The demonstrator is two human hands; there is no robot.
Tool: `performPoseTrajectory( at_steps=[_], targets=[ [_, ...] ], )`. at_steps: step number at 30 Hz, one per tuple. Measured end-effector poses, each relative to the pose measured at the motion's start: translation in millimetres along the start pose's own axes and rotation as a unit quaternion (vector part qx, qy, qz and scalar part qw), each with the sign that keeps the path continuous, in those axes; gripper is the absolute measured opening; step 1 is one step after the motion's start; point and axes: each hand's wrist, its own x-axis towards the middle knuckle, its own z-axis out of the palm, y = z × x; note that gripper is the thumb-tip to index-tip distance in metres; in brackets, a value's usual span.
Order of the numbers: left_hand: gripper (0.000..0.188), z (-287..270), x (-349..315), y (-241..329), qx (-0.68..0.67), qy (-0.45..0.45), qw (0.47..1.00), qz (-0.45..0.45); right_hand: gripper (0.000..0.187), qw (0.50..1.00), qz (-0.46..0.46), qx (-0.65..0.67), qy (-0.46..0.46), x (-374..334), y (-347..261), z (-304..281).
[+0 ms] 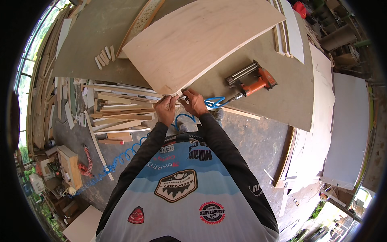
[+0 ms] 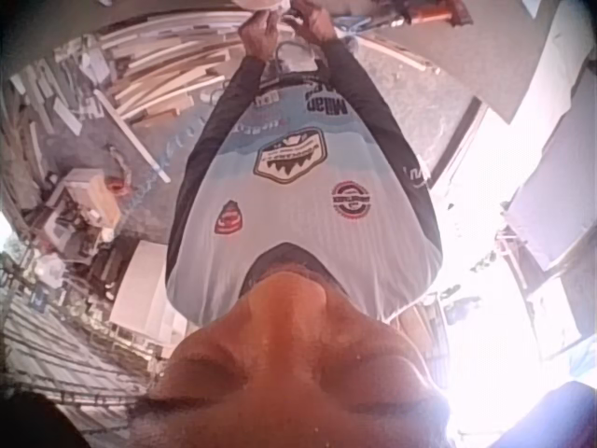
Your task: The person uses a rasp to shape a wooden piece, then collects several wooden pegs and assembles them into a larger wooden panel using a pneumatic nail gun.
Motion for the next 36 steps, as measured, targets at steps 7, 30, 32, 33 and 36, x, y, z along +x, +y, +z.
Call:
performPoseTrajectory(
  at_steps=[7, 30, 32, 33, 36],
  targets=[
    [0.008, -1, 2, 3, -0.017, 0.0, 1.0, -0.001, 0.025, 0.999, -0.024, -0.036, 0.008, -1, 12, 3],
    [0.012, -23, 3, -5, 0.082, -0.033, 0.995, -0.035, 0.035, 0.998, -0.024, -0.043, 0.043, -22, -39, 44],
    [0.012, -28, 2, -8, 0.1, -0.053, 0.993, -0.041, 0.032, 0.998, -0.024, -0.039, 0.046, -15, -39, 50],
    [0.012, -28, 4, -7, 0.096, -0.049, 0.994, -0.035, 0.035, 0.998, -0.034, -0.034, 0.048, -11, -39, 51],
    [0.015, -28, 6, -7, 0.071, -0.028, 0.997, -0.029, 0.039, 0.997, -0.048, -0.034, 0.051, -2, -41, 52]
  ],
)
